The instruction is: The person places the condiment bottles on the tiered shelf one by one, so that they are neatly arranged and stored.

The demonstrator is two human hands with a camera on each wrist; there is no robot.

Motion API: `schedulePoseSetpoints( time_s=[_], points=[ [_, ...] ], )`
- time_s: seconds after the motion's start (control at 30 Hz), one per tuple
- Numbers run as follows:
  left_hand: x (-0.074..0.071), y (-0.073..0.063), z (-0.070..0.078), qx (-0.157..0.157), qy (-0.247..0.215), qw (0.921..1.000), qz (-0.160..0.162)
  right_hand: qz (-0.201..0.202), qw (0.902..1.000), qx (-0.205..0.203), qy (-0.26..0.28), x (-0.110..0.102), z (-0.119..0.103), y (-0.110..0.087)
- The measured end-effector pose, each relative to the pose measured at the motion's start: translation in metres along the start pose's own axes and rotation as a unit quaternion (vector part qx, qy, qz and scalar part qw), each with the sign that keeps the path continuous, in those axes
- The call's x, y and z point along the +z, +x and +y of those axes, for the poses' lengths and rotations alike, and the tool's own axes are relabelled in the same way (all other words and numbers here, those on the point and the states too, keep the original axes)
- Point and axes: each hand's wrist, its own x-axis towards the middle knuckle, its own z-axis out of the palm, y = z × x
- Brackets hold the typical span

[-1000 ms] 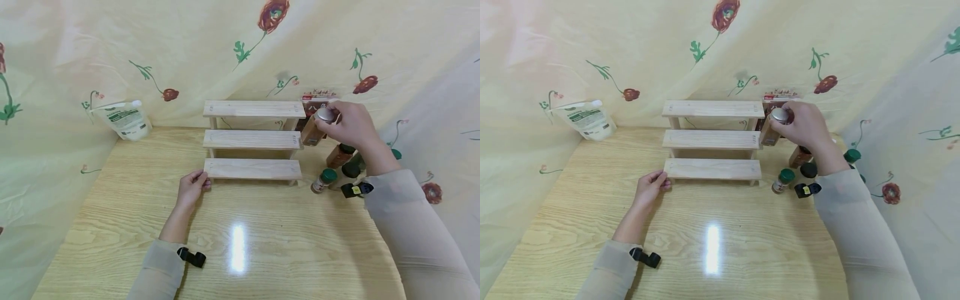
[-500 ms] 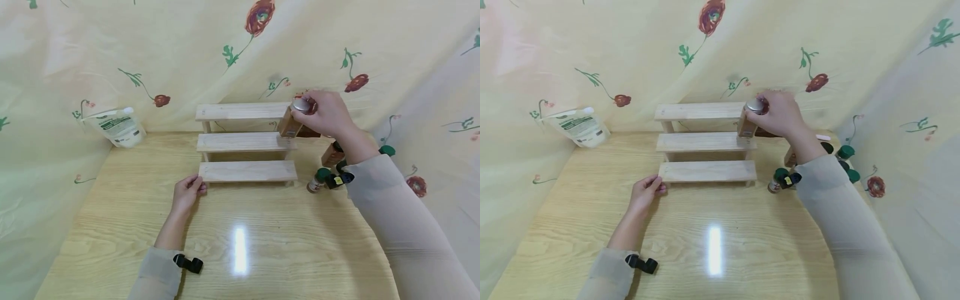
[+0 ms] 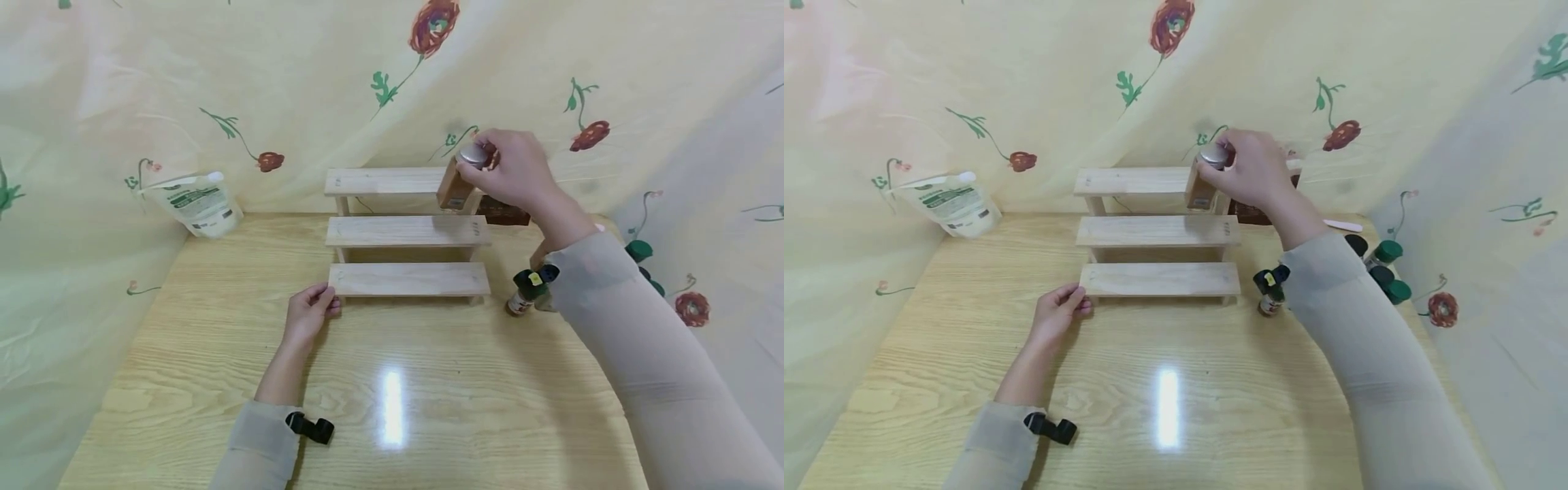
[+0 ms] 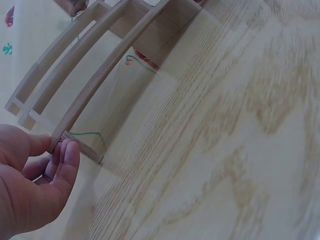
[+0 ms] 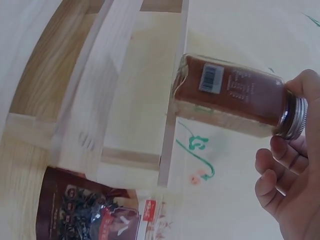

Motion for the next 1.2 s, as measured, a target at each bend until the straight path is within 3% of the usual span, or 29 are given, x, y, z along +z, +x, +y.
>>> schedulePoseSetpoints(
  time_s=[0.23, 0.47, 0.93, 1.2],
  points=[
    [-0.002, 0.000, -0.002, -0.005, -0.002, 1.0000, -0.007, -0.014, 0.9997, 0.022, 0.002, 0.007, -0.015, 0.014],
    [-0.009, -0.002, -0.006, -0.002, -0.004, 1.0000, -0.008, -0.017, 0.9997, 0.015, 0.007, 0.023, -0.036, 0.028],
    [-0.003, 0.002, -0.004, 0.009, -0.003, 0.9999, -0.014, -0.006, 0.9999, -0.014, -0.004, 0.048, -0.060, 0.058],
    [-0.002, 0.001, -0.004, 0.012, 0.001, 0.9999, -0.009, -0.037, 0.9993, -0.002, -0.006, 0.059, -0.075, 0.076]
  ],
)
